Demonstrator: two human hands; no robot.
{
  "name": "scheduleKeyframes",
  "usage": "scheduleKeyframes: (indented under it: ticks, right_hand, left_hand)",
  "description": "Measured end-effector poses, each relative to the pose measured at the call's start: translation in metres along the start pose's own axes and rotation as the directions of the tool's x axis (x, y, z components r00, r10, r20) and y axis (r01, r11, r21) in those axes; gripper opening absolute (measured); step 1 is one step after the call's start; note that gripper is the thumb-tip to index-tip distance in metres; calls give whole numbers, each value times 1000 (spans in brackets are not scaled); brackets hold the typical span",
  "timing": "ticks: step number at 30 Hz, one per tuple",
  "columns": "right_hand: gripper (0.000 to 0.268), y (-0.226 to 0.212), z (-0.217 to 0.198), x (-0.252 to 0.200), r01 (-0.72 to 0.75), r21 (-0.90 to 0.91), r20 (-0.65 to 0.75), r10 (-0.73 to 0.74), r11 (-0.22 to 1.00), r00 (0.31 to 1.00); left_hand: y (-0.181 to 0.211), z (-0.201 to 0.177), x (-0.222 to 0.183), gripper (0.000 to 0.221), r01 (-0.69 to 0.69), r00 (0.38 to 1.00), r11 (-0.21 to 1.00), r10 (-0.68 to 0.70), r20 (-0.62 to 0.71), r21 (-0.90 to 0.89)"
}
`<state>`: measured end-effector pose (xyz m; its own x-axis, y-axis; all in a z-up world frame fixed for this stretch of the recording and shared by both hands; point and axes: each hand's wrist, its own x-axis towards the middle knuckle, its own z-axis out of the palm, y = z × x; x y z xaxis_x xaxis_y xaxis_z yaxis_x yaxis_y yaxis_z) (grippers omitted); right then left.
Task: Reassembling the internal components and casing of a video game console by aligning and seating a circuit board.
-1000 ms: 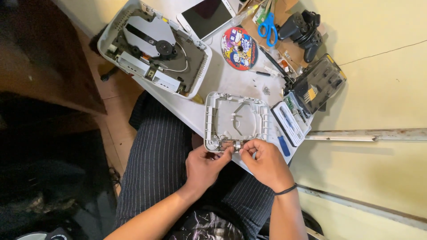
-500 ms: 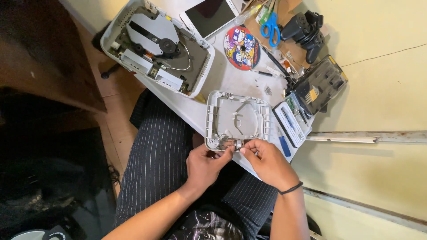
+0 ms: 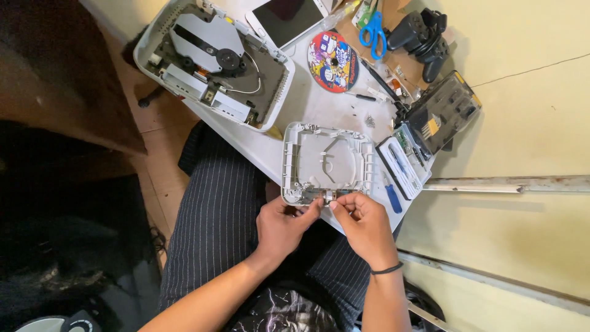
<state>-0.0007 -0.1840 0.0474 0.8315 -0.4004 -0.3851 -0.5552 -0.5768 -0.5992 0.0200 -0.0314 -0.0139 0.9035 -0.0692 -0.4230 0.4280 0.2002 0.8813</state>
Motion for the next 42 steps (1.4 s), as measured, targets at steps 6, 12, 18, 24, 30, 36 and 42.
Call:
scheduleKeyframes:
  ticks: [6, 12, 18, 24, 30, 36, 42]
  right_hand:
    - [15, 15, 12, -1, -3, 169, -96, 19, 986, 995]
    - [12, 23, 19, -5, 7, 294, -128, 33, 956, 991]
    - [11, 21, 18, -5, 13, 272, -133, 24, 962, 991]
    - [12, 21, 14, -4, 32, 241, -119, -3, 970, 993]
    - [12, 22, 16, -3, 37, 215, -116, -12, 976, 993]
    - [12, 16, 14, -2, 38, 194, -121, -14, 980, 993]
    - [12, 19, 16, -1, 38, 198, -134, -11, 979, 991]
  left_hand:
    - [-12, 2, 2, 30, -6, 1000, 1000, 6, -17, 1]
    - [-13, 2, 4, 29, -26, 999, 999, 26, -25, -18]
    - [-20, 4, 6, 31, -12, 1000, 999, 12, -13, -51]
    - [-30, 6, 9, 33, -45, 999, 997, 44, -25, -67]
    - [-24, 6, 8, 33, -73, 997, 995, 71, -26, -73]
    - [-30, 7, 10, 34, -98, 995, 992, 95, -35, -85]
    - [-34, 6, 8, 34, -93, 995, 993, 91, -33, -77]
